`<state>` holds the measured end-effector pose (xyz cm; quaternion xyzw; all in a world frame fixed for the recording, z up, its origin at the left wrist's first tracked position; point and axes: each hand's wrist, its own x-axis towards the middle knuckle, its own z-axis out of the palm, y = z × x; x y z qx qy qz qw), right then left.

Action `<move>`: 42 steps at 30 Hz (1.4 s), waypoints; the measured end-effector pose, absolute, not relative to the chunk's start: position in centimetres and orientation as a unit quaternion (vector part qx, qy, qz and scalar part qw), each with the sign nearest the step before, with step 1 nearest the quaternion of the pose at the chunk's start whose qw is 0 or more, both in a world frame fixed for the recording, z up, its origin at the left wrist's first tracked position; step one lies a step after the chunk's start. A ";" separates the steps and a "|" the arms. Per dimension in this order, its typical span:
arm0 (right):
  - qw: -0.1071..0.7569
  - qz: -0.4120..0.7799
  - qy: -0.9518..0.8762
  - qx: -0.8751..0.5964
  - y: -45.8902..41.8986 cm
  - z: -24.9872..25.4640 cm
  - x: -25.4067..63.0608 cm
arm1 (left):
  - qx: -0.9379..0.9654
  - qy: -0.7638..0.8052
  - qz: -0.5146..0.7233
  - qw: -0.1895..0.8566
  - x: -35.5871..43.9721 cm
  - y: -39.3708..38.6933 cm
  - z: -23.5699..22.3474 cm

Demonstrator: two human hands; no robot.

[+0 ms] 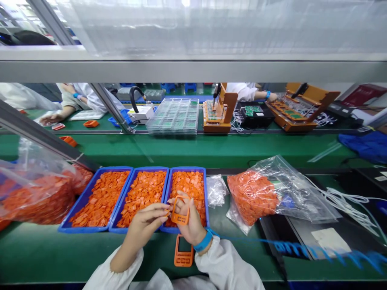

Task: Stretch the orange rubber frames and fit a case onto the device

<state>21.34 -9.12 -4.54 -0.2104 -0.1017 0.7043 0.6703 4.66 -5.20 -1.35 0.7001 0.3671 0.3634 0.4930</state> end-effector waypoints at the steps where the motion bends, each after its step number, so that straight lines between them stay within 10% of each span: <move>1: 0.668 0.706 -0.105 -0.211 -9.1 -4.5 21.3 | 0.688 0.368 0.364 0.508 4.9 -5.3 -1.3; 22: 0.704 0.654 -0.159 -0.226 -10.1 -5.0 21.3 | 0.576 0.437 0.405 0.560 5.8 -6.6 -2.7; 42: 0.670 0.634 -0.305 -0.237 -11.1 -5.5 21.5 | 0.249 0.382 0.354 0.817 7.7 -8.4 -1.7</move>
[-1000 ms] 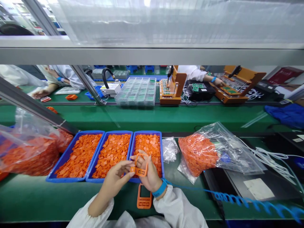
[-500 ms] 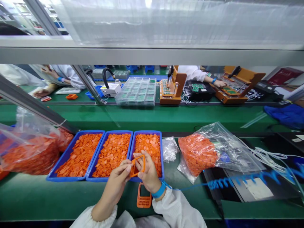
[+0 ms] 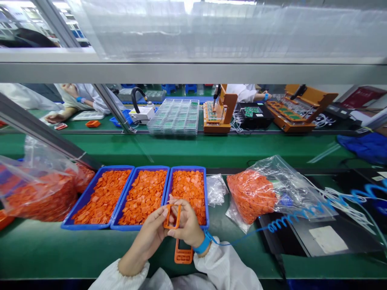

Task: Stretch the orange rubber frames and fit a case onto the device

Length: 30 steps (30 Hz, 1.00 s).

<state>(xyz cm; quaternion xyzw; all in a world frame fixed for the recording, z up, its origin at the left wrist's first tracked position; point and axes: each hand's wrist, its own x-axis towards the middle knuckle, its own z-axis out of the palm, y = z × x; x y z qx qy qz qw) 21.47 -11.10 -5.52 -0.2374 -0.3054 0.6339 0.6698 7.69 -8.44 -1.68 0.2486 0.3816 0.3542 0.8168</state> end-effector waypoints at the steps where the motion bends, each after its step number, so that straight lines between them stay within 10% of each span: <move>1: 0.665 0.629 -0.322 -0.243 -11.1 -5.6 21.5 | 0.254 0.377 0.361 0.814 7.7 -8.5 -1.8; 11: 0.686 0.625 -0.300 -0.221 -10.8 -6.5 21.5 | 0.404 0.370 0.334 0.767 6.6 -7.2 -3.5; 19: 0.730 0.643 -0.047 -0.228 -9.7 -5.4 22.3 | 0.864 0.393 0.159 0.271 6.9 -4.8 -3.1; 30: 0.735 0.647 -0.061 -0.195 -9.7 -4.8 22.4 | 0.902 0.406 -0.007 0.149 9.0 -3.7 -2.1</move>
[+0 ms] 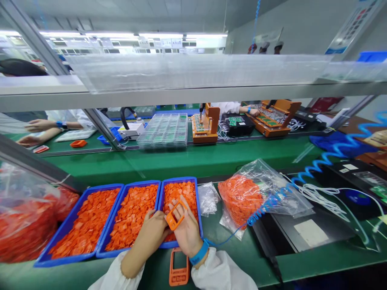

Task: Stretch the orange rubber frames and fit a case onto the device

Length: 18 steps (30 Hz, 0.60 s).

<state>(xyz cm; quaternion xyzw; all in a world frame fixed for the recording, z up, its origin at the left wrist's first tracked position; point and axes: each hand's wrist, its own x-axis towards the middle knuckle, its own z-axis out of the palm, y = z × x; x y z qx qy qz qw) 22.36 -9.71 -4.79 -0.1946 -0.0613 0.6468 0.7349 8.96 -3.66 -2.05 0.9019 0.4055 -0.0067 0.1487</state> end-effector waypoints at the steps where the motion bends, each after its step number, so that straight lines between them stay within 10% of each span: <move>1: 0.736 0.646 -0.062 -0.193 -9.7 -4.8 22.4 | 0.902 0.405 -0.008 0.146 9.0 -3.6 -2.2; 11: 0.745 0.636 -0.059 -0.193 -10.0 -5.3 22.2 | 0.905 0.399 0.045 0.138 8.4 -3.5 -4.5; 18: 0.754 0.632 -0.076 -0.166 -10.2 -5.5 22.1 | 0.776 0.401 0.322 0.367 5.6 -3.7 -5.2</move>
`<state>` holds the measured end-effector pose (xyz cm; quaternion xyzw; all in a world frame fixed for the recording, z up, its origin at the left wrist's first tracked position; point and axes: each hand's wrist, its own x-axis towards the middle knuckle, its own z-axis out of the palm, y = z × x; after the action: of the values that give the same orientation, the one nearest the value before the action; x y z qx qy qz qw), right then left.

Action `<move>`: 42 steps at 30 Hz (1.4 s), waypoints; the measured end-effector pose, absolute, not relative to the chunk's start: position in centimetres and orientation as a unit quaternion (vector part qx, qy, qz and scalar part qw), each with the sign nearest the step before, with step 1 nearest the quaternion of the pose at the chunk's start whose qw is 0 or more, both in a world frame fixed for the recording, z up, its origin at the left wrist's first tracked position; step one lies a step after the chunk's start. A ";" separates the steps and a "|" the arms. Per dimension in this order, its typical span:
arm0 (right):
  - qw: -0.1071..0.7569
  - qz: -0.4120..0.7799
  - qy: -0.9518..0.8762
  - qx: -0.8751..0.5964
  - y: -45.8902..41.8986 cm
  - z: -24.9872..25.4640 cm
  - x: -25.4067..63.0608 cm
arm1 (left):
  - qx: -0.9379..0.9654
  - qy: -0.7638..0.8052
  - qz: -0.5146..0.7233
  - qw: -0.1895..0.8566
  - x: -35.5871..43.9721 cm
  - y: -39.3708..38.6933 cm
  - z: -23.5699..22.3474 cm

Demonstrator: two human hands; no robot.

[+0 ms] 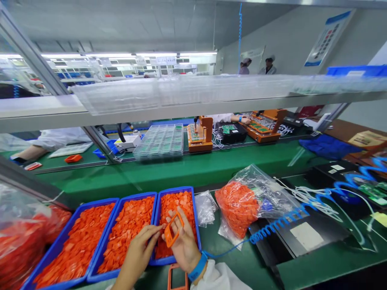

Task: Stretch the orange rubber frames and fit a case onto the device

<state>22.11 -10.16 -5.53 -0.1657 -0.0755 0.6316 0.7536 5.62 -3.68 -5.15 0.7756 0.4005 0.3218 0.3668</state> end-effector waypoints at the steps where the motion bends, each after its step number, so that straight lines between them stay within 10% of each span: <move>1: 0.753 0.632 -0.080 -0.165 -10.2 -5.5 22.1 | 0.738 0.410 0.342 0.414 5.4 -3.9 -5.1; 11: 0.748 0.625 -0.083 -0.207 -10.3 -5.4 22.2 | 0.496 0.440 0.353 0.660 6.4 -6.5 -4.1; 42: 0.644 0.683 -0.261 -0.223 -10.5 -5.2 22.2 | 0.803 0.312 0.130 0.491 6.1 -5.0 -0.1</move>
<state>22.17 -10.52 -5.17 -0.2234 -0.2609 0.6832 0.6444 6.06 -4.99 -0.06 0.8027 0.3119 0.1302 0.4913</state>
